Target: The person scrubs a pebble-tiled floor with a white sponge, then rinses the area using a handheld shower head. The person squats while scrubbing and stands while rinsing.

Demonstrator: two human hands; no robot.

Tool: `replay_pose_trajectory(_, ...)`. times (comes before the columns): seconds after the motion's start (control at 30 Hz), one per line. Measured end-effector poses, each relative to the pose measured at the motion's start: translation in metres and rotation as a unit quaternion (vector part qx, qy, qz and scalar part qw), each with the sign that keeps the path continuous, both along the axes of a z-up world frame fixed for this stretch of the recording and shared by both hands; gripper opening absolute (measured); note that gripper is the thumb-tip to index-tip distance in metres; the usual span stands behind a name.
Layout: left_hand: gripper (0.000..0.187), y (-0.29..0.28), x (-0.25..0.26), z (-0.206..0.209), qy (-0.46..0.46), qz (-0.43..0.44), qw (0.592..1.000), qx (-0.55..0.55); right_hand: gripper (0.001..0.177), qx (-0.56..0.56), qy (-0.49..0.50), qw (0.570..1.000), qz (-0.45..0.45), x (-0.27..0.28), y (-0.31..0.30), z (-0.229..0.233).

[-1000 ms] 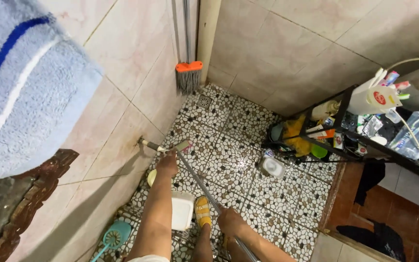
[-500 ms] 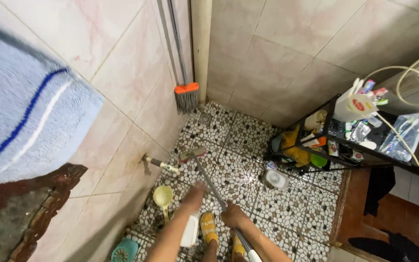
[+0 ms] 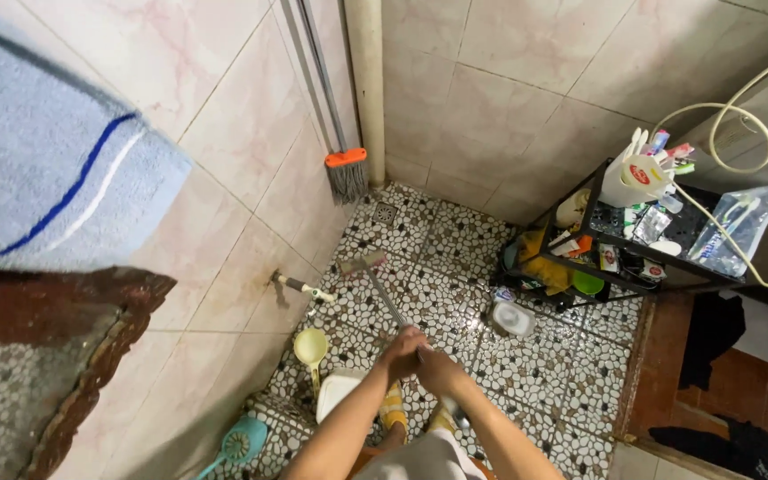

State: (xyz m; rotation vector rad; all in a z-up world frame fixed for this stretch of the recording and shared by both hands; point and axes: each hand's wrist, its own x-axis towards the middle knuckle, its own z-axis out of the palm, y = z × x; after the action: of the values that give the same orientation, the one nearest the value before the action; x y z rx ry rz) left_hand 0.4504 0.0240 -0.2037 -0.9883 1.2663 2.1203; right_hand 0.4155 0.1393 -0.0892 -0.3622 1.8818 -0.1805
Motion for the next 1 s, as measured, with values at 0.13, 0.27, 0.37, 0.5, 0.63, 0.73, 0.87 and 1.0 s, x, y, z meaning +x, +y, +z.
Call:
replay_pose_trajectory(0.13, 0.064, -0.008, -0.027, -0.146, 0.011, -0.201, 0.951, -0.235, 0.061, -0.088, 0.060, 0.994, 0.008, 0.001, 0.006, -0.106)
replay_pose_trajectory(0.27, 0.054, 0.032, -0.006, -0.032, 0.124, -0.231, 0.944, -0.201, 0.060, -0.032, 0.060, 0.993, 0.097, 0.015, 0.031, -0.114)
replay_pose_trajectory(0.37, 0.047, 0.035, 0.006, 0.020, 0.145, -0.247, 0.942, -0.176, 0.066, 0.019, 0.041, 0.996, 0.072, 0.021, 0.049, -0.123)
replay_pose_trajectory(0.5, 0.049, 0.026, -0.005, -0.033, 0.187, -0.116, 0.962, -0.164, 0.062, -0.024, 0.046, 0.998, 0.026, 0.007, 0.025, -0.125)
replay_pose_trajectory(0.63, 0.065, 0.014, -0.039, -0.032, 0.044, -0.154, 0.971, -0.177, 0.068, -0.048, 0.044, 0.997, 0.047, 0.000, 0.030, -0.087)
replay_pose_trajectory(0.73, 0.028, 0.038, -0.023, 0.009, 0.074, -0.176, 0.963, -0.193, 0.066, -0.017, -0.017, 0.999, 0.034, -0.001, 0.040, 0.065)
replay_pose_trajectory(0.87, 0.029, 0.069, -0.009, -0.070, 0.307, -0.288, 0.819, -0.391, 0.080, 0.051, -0.052, 0.997, -0.030, 0.000, 0.055, 0.155)
replay_pose_trajectory(1.0, 0.036, 0.055, -0.021, -0.033, 0.198, -0.121, 0.964, -0.129, 0.048, 0.022, 0.033, 0.995, 0.091, -0.001, 0.061, 0.050)
